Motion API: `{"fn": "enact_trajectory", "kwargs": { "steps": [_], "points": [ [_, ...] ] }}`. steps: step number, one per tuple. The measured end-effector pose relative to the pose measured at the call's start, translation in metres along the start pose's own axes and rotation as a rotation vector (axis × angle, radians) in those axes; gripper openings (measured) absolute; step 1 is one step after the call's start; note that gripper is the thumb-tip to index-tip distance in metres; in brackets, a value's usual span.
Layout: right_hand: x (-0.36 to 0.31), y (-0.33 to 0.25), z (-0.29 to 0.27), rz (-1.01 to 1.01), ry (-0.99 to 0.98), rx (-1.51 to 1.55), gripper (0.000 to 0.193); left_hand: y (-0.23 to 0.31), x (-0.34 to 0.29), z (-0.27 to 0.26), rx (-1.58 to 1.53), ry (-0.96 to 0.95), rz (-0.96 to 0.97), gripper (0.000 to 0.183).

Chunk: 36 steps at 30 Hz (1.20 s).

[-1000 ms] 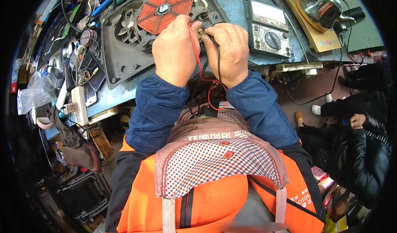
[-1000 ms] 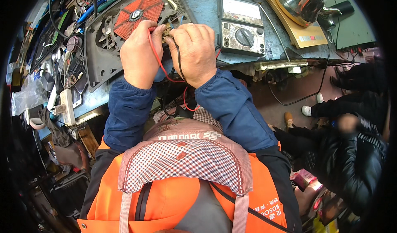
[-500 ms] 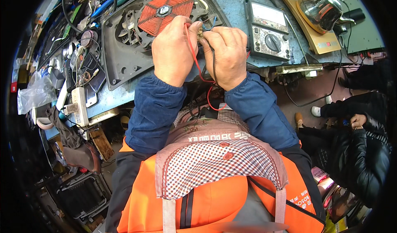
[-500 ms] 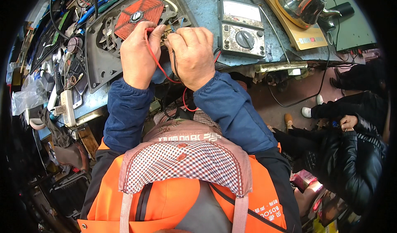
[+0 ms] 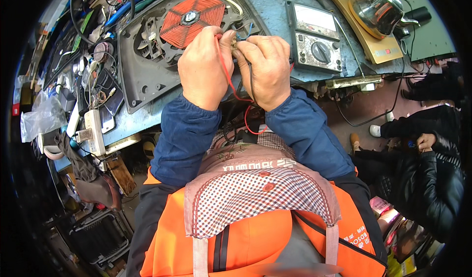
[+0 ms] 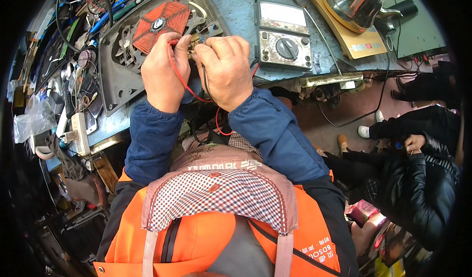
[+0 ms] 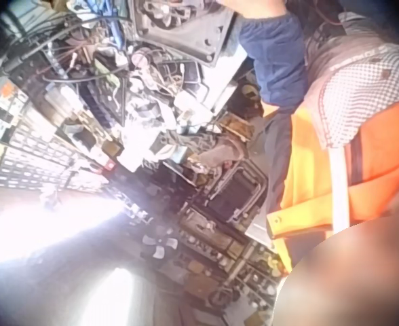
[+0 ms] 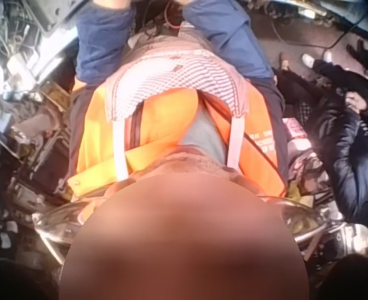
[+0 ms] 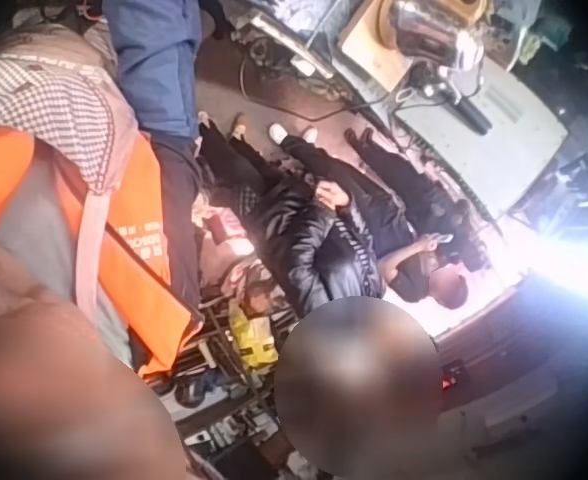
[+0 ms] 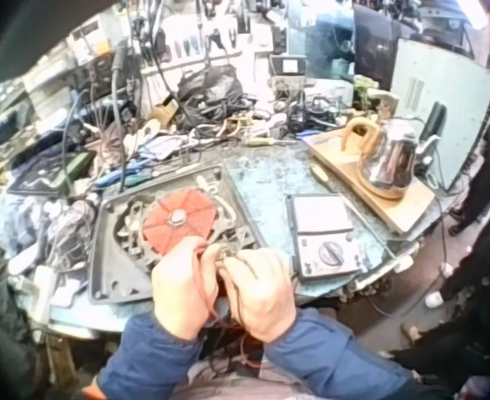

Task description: The person tests a kettle on a hot plate, then disassembles a black electronic device using a screwdriver and multimeter. They remove the casing, expose the internal fan and circuit board, and probe components with multimeter leads.

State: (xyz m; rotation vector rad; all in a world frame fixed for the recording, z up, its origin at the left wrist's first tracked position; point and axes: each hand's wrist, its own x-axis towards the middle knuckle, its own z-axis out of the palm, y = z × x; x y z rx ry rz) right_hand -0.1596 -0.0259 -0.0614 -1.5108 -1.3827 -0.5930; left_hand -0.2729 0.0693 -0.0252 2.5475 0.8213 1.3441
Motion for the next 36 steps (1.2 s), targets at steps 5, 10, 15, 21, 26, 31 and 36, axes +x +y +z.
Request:
{"fn": "enact_trajectory", "kwargs": {
  "steps": [5, 10, 15, 21, 26, 31, 36],
  "points": [
    [0.0009, -0.0022, -0.0032, 0.003, -0.009, -0.019, 0.024, -0.0015, -0.0005, 0.0005, 0.006, -0.009, -0.016, 0.021],
    [0.0009, -0.0022, -0.0025, 0.002, -0.009, -0.015, 0.025, -0.0019, -0.0002, -0.0003, -0.058, -0.039, -0.103, 0.021],
    [0.0007, -0.0025, -0.0031, 0.0, -0.001, -0.019, 0.025, -0.0021, 0.0009, -0.0001, -0.079, -0.038, -0.104, 0.021],
    [0.002, -0.0035, -0.0045, 0.008, -0.006, -0.003, 0.025, -0.0024, 0.0012, 0.0005, -0.083, -0.045, -0.113, 0.02],
    [0.003, -0.0051, -0.007, 0.003, -0.012, 0.004, 0.025, 0.0001, 0.0039, -0.0019, -0.087, -0.066, -0.13, 0.02],
    [0.0022, -0.0041, -0.0049, -0.006, -0.017, 0.0, 0.024, -0.002, 0.0029, 0.0006, -0.099, -0.047, -0.115, 0.02],
    [0.0078, -0.0029, -0.0034, -0.025, -0.002, 0.04, 0.014, -0.0093, -0.0039, -0.003, -0.076, -0.046, -0.06, 0.017]
  ]
}}
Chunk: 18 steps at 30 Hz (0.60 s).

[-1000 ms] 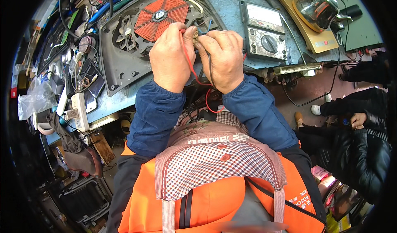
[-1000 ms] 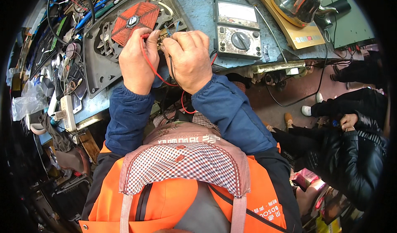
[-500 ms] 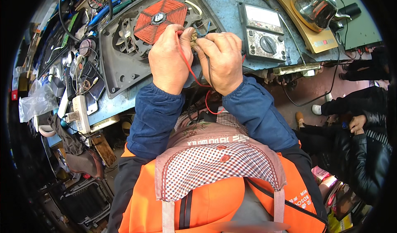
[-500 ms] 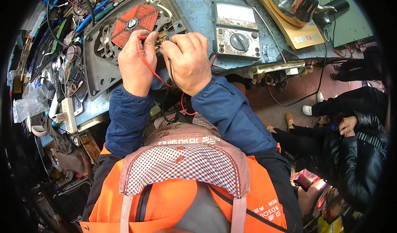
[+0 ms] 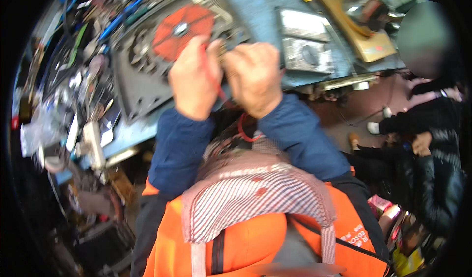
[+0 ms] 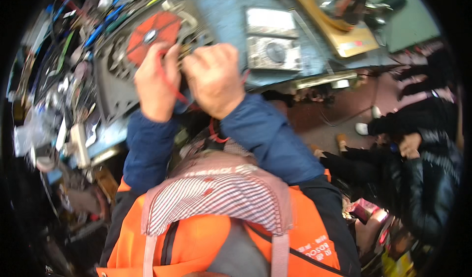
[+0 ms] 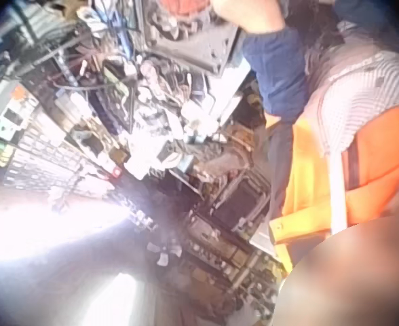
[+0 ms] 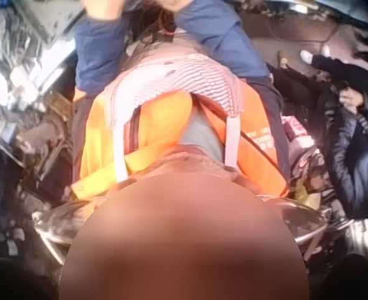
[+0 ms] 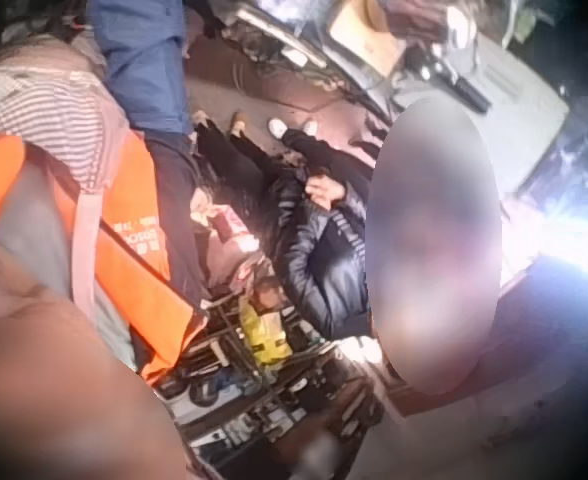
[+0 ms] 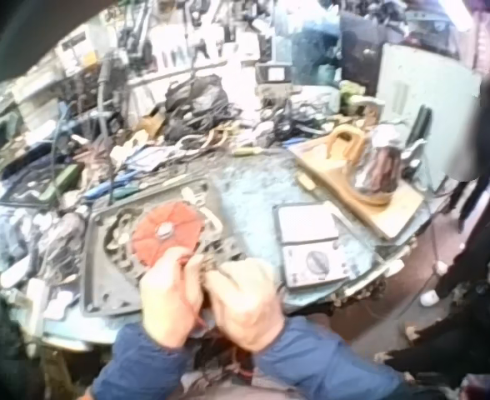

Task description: The person tests a kettle on a hot plate, then disassembles a black electronic device using a screwdriver and multimeter. They remove the casing, expose the internal fan and circuit board, and probe components with multimeter leads.

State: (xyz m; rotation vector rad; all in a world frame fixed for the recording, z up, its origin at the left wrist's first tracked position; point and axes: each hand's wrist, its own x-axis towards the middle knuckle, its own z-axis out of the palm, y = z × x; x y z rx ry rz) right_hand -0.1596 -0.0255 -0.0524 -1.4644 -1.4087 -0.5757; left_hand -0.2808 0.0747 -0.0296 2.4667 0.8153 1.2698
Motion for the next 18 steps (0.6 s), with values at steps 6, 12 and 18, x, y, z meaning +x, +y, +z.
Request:
{"fn": "enact_trajectory", "kwargs": {
  "steps": [6, 12, 18],
  "points": [
    [0.001, 0.003, -0.006, 0.029, -0.037, 0.065, 0.02, -0.007, 0.004, 0.004, -0.118, -0.075, -0.106, 0.013],
    [-0.008, 0.0, 0.002, 0.096, 0.008, 0.116, 0.019, -0.011, 0.006, 0.007, -0.126, -0.074, -0.103, 0.016],
    [-0.014, 0.005, 0.006, 0.105, 0.025, 0.145, 0.018, -0.014, 0.005, 0.007, -0.104, -0.08, -0.115, 0.019]
  ]
}}
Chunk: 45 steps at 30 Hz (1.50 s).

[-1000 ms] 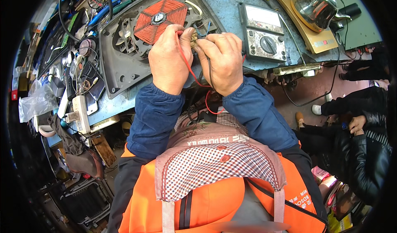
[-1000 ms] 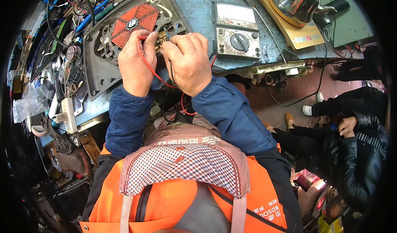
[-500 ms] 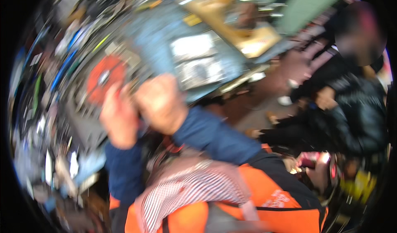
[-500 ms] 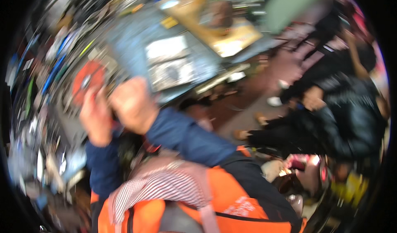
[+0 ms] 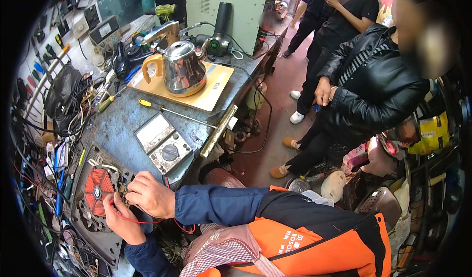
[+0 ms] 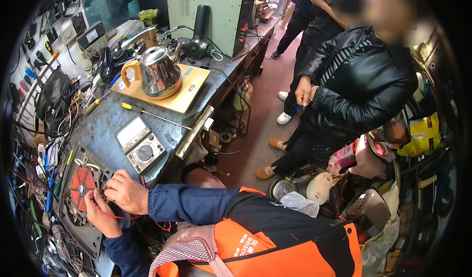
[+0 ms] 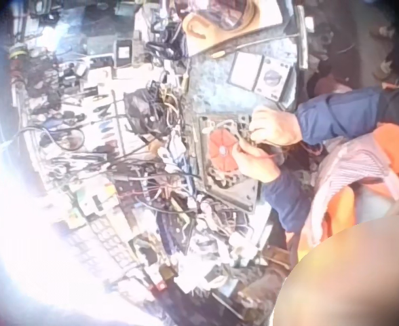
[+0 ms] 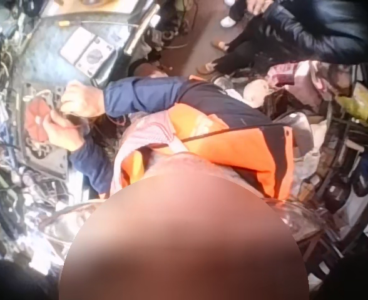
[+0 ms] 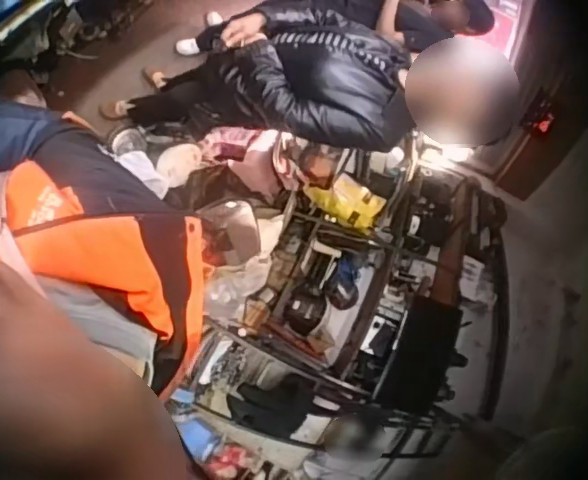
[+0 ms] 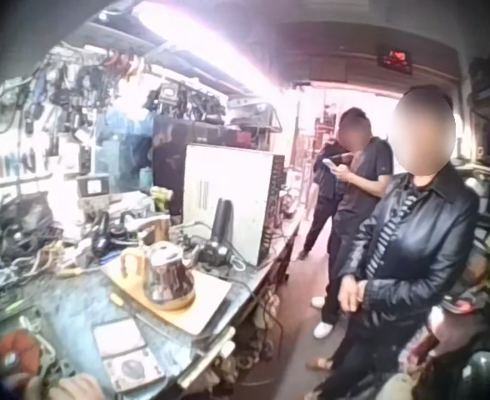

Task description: The person tests a kettle on a hot plate, then disassembles a black electronic device using a screwdriver and multimeter. They remove the casing, expose the internal fan and circuit board, and probe components with multimeter leads.

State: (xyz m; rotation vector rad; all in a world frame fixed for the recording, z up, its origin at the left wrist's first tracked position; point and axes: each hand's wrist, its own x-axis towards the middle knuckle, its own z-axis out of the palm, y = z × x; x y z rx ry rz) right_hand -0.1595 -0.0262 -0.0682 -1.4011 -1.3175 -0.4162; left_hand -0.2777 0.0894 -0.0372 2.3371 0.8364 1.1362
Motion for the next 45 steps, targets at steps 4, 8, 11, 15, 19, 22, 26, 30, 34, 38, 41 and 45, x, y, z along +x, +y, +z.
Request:
{"fn": "enact_trajectory", "kwargs": {
  "steps": [4, 8, 11, 15, 19, 22, 26, 30, 34, 38, 41, 45],
  "points": [
    [0.004, -0.004, -0.006, -0.042, 0.053, 0.033, 0.015, 0.009, -0.001, -0.001, -0.141, 0.059, -0.031, 0.016],
    [0.003, -0.009, -0.015, -0.144, 0.129, 0.045, 0.017, 0.023, -0.013, -0.007, 0.063, 0.123, 0.311, 0.019],
    [-0.006, -0.019, -0.022, -0.115, 0.126, 0.181, 0.021, 0.034, -0.032, -0.017, 0.061, 0.041, 0.441, 0.03],
    [-0.02, -0.053, -0.02, -0.021, 0.166, 0.513, 0.028, 0.037, -0.056, -0.058, -0.029, -0.165, 0.444, 0.045],
    [-0.022, -0.071, -0.021, -0.186, 0.03, 0.617, 0.013, 0.031, -0.084, -0.098, -0.068, -0.143, 0.51, 0.038],
    [-0.025, -0.068, -0.024, -0.292, -0.341, 0.503, 0.011, 0.023, -0.104, -0.112, 0.016, -0.204, 0.491, 0.051],
    [-0.04, -0.056, -0.042, -0.348, -0.375, 0.453, 0.011, 0.005, -0.147, -0.14, 0.176, -0.335, 0.196, 0.037],
    [-0.051, -0.034, -0.094, -0.048, -0.12, 0.22, 0.025, -0.028, -0.201, -0.176, 0.276, -0.394, -0.084, 0.022],
    [-0.045, -0.013, -0.129, 0.217, 0.165, -0.18, 0.024, -0.071, -0.253, -0.187, 0.506, -0.79, -0.355, 0.016],
    [-0.034, 0.011, -0.132, 0.339, -0.012, -0.367, 0.057, -0.08, -0.253, -0.196, 0.443, -0.973, -0.507, 0.026],
    [-0.029, 0.029, -0.123, 0.236, -0.143, -0.406, 0.065, -0.067, -0.2, -0.214, 0.05, -0.714, -0.436, 0.026],
    [0.007, 0.068, -0.109, 0.244, -0.23, -0.359, 0.06, -0.052, -0.125, -0.218, 0.274, -0.183, -0.092, 0.035]
  ]
}}
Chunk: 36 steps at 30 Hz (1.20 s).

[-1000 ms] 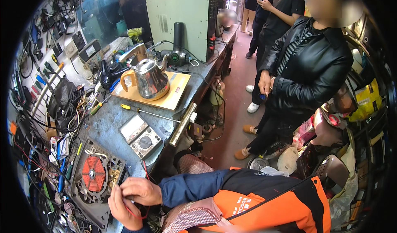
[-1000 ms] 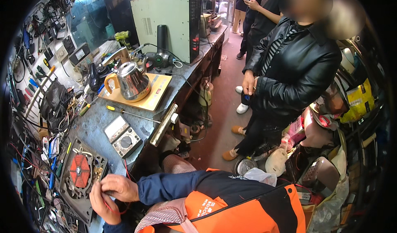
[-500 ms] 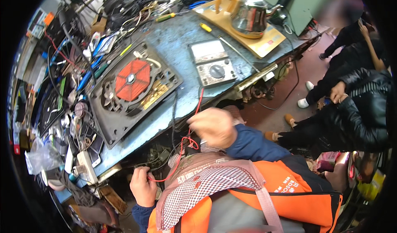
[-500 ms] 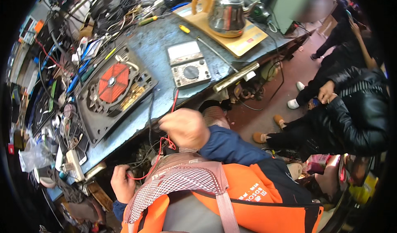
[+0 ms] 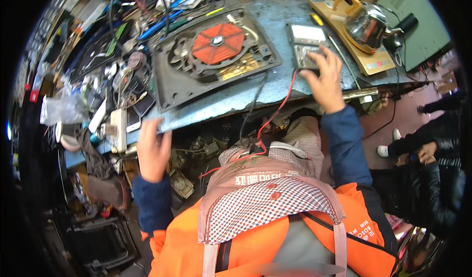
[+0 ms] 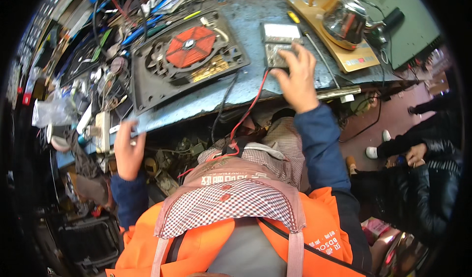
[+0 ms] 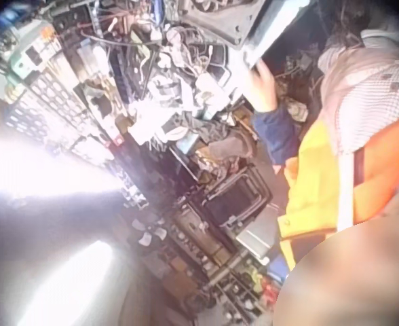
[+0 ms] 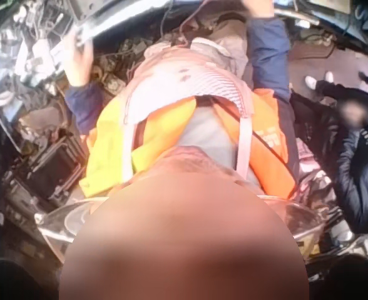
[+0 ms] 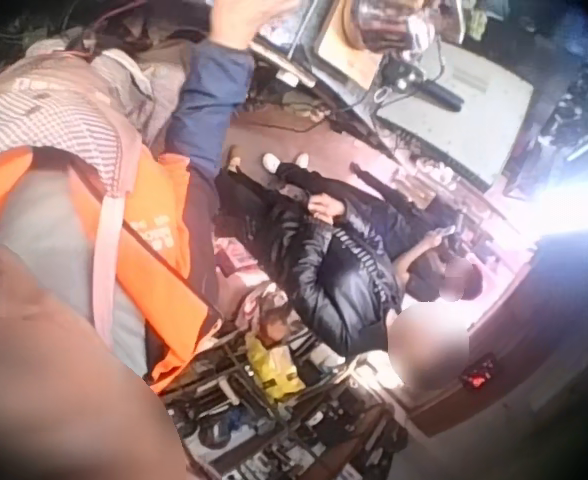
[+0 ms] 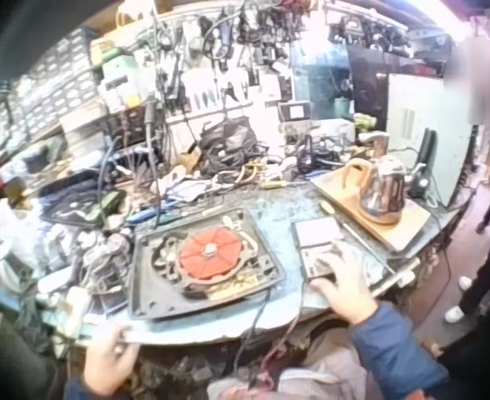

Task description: The person tests a kettle on a hot plate, then disassembles a black electronic device using a screwdriver and multimeter. They remove the casing, expose the internal fan and circuit board, and probe components with multimeter leads.

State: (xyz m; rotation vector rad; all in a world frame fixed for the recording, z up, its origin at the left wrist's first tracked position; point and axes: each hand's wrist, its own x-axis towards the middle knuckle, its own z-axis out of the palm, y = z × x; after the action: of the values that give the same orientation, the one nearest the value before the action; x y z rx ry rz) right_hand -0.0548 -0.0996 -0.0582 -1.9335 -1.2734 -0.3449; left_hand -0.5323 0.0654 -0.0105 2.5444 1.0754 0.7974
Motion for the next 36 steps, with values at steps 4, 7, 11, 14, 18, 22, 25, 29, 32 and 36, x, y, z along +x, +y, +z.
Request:
{"fn": "enact_trajectory", "kwargs": {
  "steps": [4, 7, 11, 14, 18, 22, 25, 29, 32, 36],
  "points": [
    [0.034, -0.006, 0.001, -0.185, 0.168, -0.346, 0.051, -0.02, 0.056, 0.006, 0.294, -0.004, 0.345, 0.045],
    [0.017, -0.051, 0.004, -0.178, 0.229, 0.101, 0.041, -0.038, 0.077, 0.014, 0.409, -0.054, 0.443, 0.041],
    [-0.034, -0.122, 0.02, 0.318, -0.112, 0.964, 0.048, -0.023, 0.08, 0.001, 0.504, 0.016, 0.635, 0.027],
    [-0.05, -0.146, 0.02, 0.453, -0.162, 1.177, 0.063, 0.02, 0.063, -0.021, 0.5, 0.06, 0.713, 0.018],
    [-0.05, -0.15, 0.012, 0.492, -0.176, 1.168, 0.061, 0.083, 0.031, -0.032, 0.388, 0.065, 0.828, 0.021],
    [-0.017, -0.133, 0.021, 0.564, -0.195, 1.179, 0.048, 0.136, 0.02, -0.001, 0.19, -0.001, 0.947, 0.017],
    [0.003, -0.103, 0.02, 0.572, -0.35, 1.201, 0.044, 0.178, 0.018, 0.042, 0.27, 0.065, 0.884, 0.014],
    [0.016, -0.053, 0.005, 0.201, -0.123, 0.862, 0.022, 0.211, 0.024, 0.106, 0.258, 0.069, 0.733, 0.018],
    [0.022, -0.01, -0.011, 0.257, 0.212, 0.544, 0.024, 0.215, 0.026, 0.137, 0.214, -0.071, 0.722, 0.02],
    [0.014, 0.058, -0.038, 0.327, 0.19, -0.273, 0.03, 0.213, 0.029, 0.142, 0.104, -0.159, 0.631, 0.028]
  ]
}}
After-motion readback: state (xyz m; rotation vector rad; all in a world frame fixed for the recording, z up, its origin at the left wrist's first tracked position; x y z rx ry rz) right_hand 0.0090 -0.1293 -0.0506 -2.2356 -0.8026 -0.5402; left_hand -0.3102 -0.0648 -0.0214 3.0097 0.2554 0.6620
